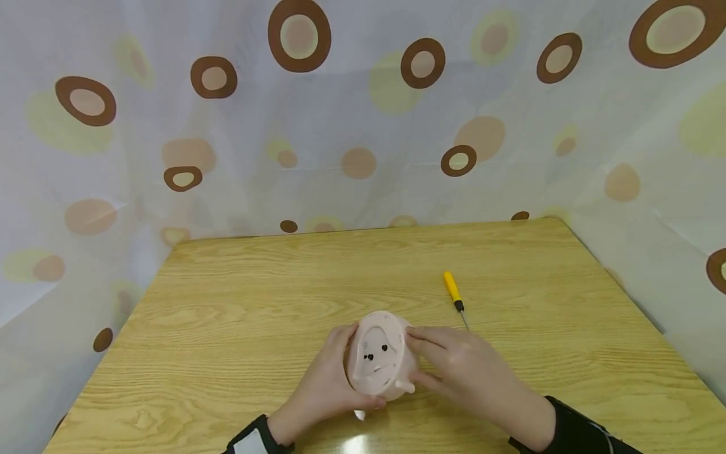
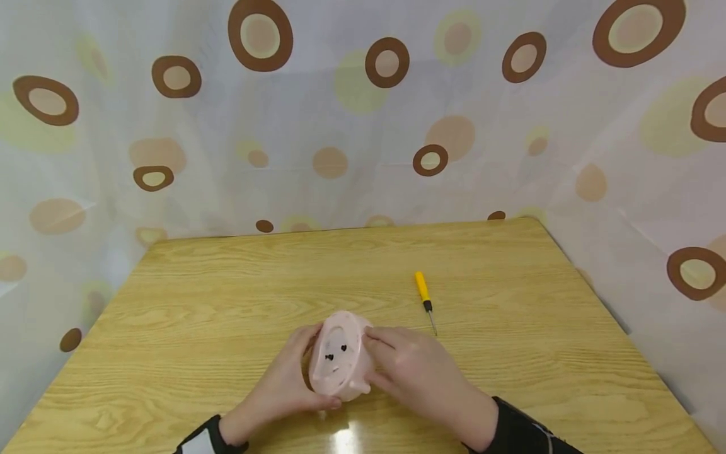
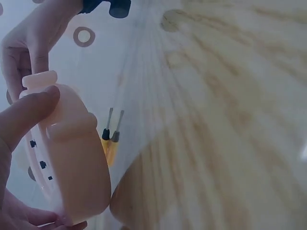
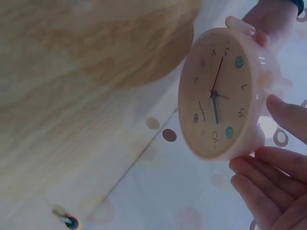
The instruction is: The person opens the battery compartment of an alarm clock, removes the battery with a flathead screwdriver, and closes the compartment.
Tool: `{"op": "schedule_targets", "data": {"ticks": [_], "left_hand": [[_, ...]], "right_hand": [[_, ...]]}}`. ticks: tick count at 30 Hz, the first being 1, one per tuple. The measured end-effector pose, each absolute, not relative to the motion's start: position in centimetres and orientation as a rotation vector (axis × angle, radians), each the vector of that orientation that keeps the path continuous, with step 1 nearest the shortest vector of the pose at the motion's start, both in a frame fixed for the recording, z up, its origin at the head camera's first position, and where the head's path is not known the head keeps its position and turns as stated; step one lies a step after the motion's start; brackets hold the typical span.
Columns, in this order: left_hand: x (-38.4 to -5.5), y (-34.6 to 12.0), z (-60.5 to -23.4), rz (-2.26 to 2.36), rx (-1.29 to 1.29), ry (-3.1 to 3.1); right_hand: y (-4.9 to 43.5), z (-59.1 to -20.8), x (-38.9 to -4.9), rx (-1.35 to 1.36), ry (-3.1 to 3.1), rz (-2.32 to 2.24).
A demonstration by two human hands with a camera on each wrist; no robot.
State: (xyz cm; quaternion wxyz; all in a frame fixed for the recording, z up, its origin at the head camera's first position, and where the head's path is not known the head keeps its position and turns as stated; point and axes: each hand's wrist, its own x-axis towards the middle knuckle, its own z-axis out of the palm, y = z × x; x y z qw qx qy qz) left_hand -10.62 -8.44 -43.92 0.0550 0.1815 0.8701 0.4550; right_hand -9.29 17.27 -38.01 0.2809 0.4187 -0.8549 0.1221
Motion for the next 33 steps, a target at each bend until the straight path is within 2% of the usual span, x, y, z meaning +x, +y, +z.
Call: {"op": "schedule_targets", "data": {"ticks": [22,33], "left_hand": [[-11.1,-6.8,-43.7,1.007,0.582,2.889],[-11.0,-6.4,-43.5,0.914,0.652,2.932]], "right_hand": [[17.9,-39.6,-9.3,0.709,-2.817,0.653],[18.0,-40.2,-9.8,0.718,-2.912,0.658]]}}
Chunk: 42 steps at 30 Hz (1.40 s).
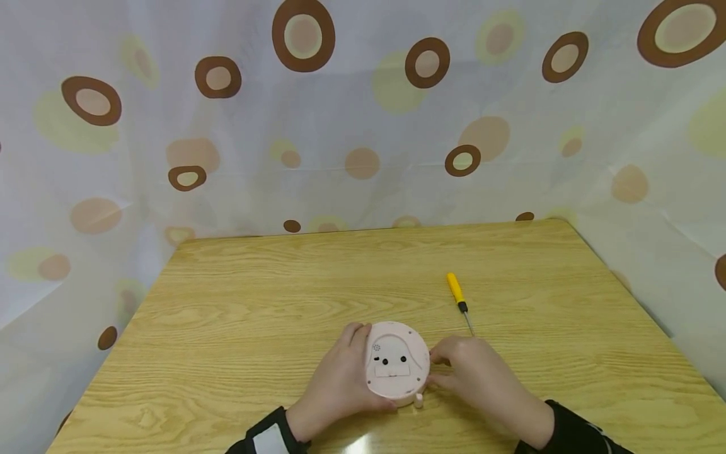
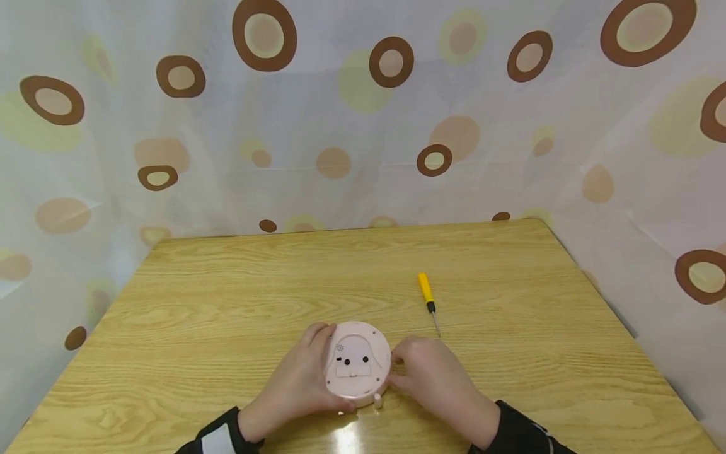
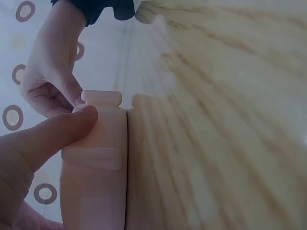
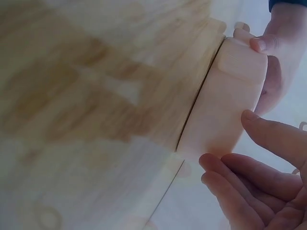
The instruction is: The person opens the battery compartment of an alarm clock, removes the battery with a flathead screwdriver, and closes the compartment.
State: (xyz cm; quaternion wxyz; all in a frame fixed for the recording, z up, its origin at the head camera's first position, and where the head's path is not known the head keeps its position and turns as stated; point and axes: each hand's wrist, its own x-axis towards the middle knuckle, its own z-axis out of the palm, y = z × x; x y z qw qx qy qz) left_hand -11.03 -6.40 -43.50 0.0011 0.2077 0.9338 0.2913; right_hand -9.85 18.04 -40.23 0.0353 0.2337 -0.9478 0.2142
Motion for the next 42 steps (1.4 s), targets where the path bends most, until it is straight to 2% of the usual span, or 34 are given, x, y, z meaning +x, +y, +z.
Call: {"op": "schedule_targets", "data": {"ticks": [10,18,26,42], "left_hand": [[-11.0,-6.4,-43.4,0.869,0.68,2.944],[-11.0,-6.5,-43.3,0.829,0.666,2.956],[-11.1,-6.5,-43.7,0.807,0.69,2.97],[-11.0,-6.5,-43.5,0.768,0.689,2.961]], "right_hand": [[18.0,-39.8,-9.9,0.822,-2.864,0.448],[16.4,-37.8,-9.9,1.041,-2.564,0.25],[13.9,-38.9,-10.2,1.284,-2.426,0.106],[13.1,-39.5,-10.3,1.33,-2.514,-0.064]]}}
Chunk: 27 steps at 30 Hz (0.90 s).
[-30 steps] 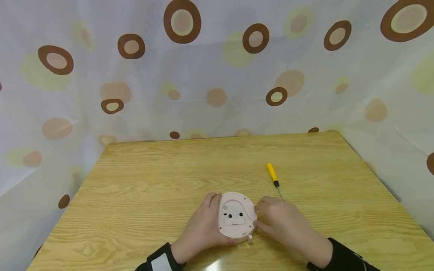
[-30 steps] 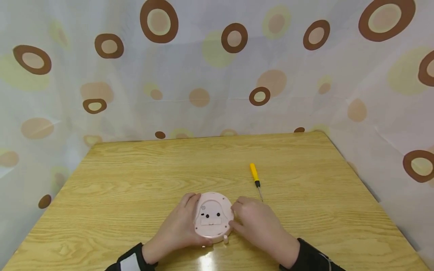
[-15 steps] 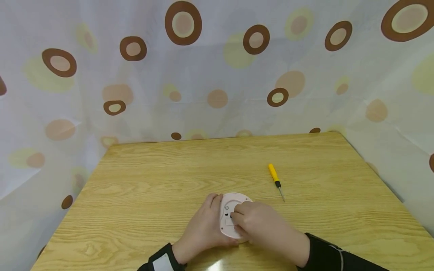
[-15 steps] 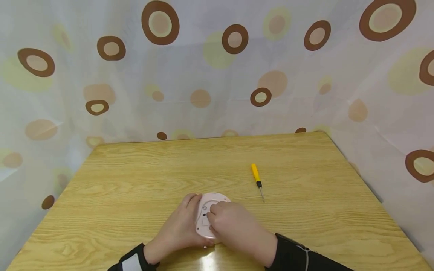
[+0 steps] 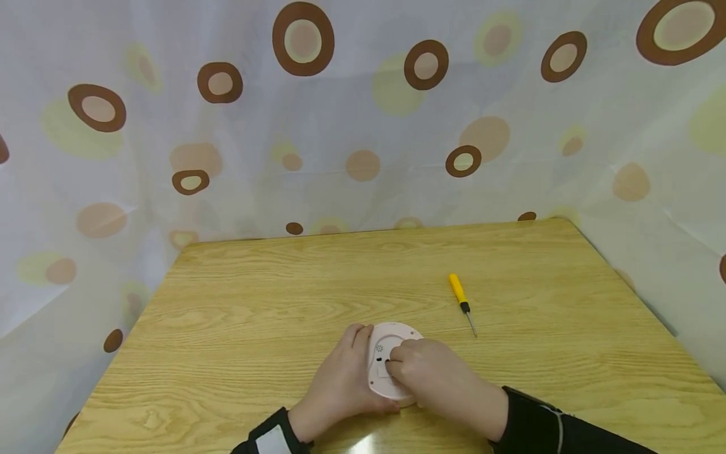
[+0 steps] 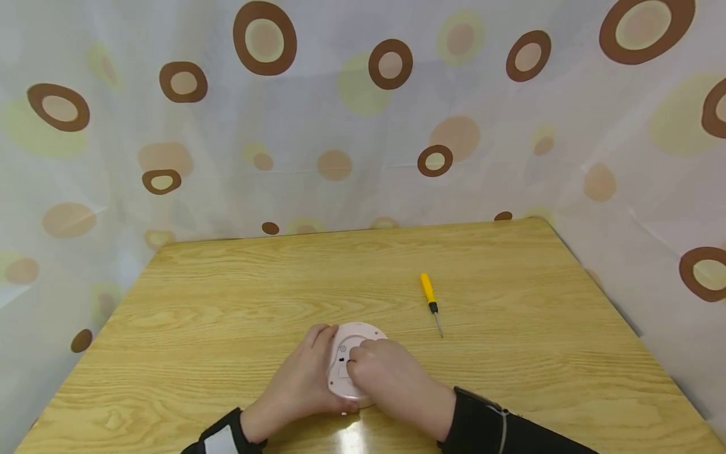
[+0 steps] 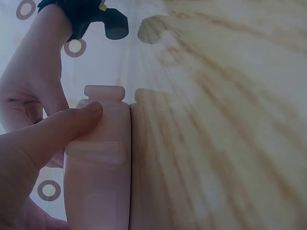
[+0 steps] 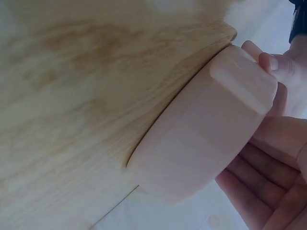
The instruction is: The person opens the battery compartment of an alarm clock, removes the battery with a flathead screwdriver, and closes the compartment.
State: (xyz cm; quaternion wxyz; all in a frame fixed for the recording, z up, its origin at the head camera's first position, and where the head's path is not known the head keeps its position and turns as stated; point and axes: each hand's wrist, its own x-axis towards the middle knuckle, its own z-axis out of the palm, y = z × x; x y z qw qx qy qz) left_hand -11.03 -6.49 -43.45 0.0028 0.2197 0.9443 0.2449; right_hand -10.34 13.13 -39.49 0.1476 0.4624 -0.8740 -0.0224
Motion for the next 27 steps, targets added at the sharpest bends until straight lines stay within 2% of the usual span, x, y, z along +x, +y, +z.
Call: {"op": "schedule_targets", "data": {"ticks": [12,27], "left_hand": [[-10.92,-6.38,-43.29,0.761,0.681,2.972],[-10.92,-6.43,-43.3,0.755,0.676,2.967]], "right_hand": [[13.07,-39.78,-10.49,1.397,-2.365,-0.298],[13.11,-40.09,-10.55,1.375,-2.306,-0.236]]}}
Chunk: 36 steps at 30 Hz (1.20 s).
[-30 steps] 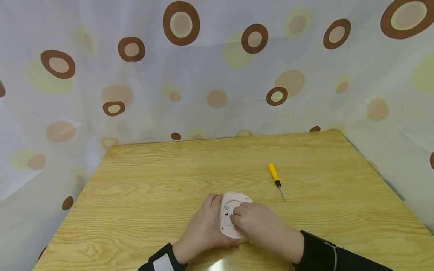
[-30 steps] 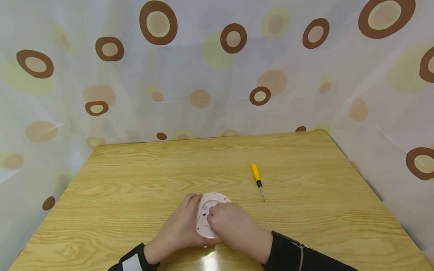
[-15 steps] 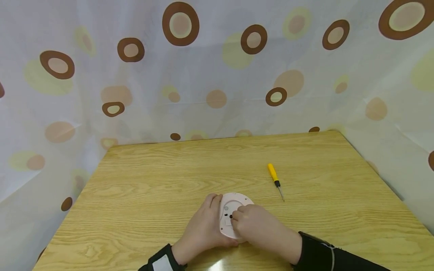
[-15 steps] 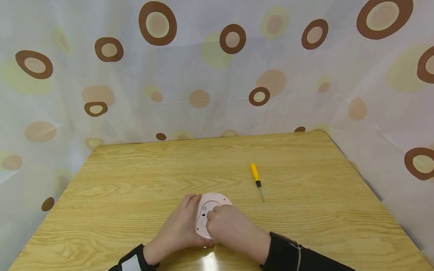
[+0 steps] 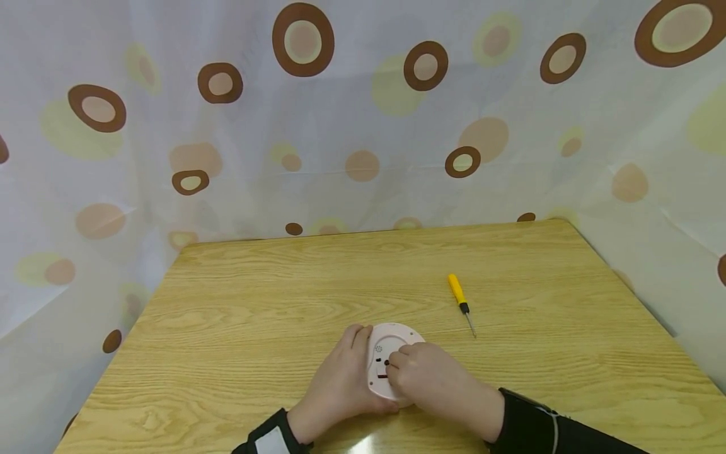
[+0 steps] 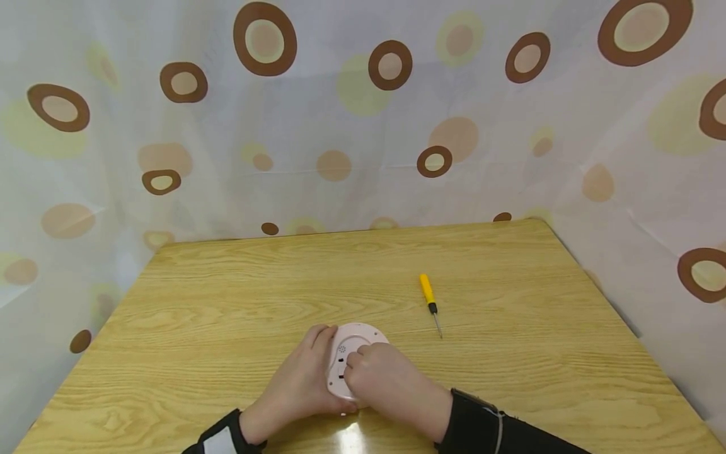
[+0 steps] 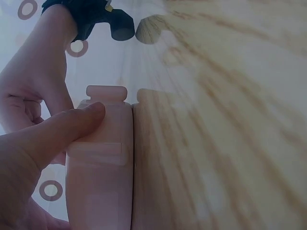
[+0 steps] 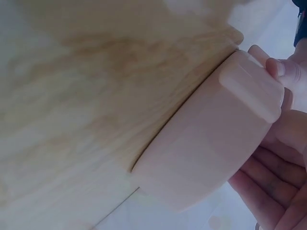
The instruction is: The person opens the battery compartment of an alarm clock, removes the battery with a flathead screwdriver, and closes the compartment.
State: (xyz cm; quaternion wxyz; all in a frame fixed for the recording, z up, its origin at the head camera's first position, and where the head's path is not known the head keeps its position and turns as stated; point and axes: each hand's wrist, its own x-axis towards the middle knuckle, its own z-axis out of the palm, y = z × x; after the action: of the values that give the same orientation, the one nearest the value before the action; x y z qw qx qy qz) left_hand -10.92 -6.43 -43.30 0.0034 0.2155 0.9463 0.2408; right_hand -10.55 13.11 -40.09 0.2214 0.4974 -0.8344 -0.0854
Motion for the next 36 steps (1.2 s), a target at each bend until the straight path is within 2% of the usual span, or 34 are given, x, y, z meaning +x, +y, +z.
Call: {"op": "schedule_targets", "data": {"ticks": [22,36], "left_hand": [[-10.9,-6.5,-43.3,0.794,0.672,2.951],[-11.0,-6.5,-43.4,0.823,0.632,2.946]], "right_hand": [[13.2,-39.9,-10.8,1.305,-2.247,-0.078],[16.0,-38.9,-11.8,1.22,-2.262,0.094]]}}
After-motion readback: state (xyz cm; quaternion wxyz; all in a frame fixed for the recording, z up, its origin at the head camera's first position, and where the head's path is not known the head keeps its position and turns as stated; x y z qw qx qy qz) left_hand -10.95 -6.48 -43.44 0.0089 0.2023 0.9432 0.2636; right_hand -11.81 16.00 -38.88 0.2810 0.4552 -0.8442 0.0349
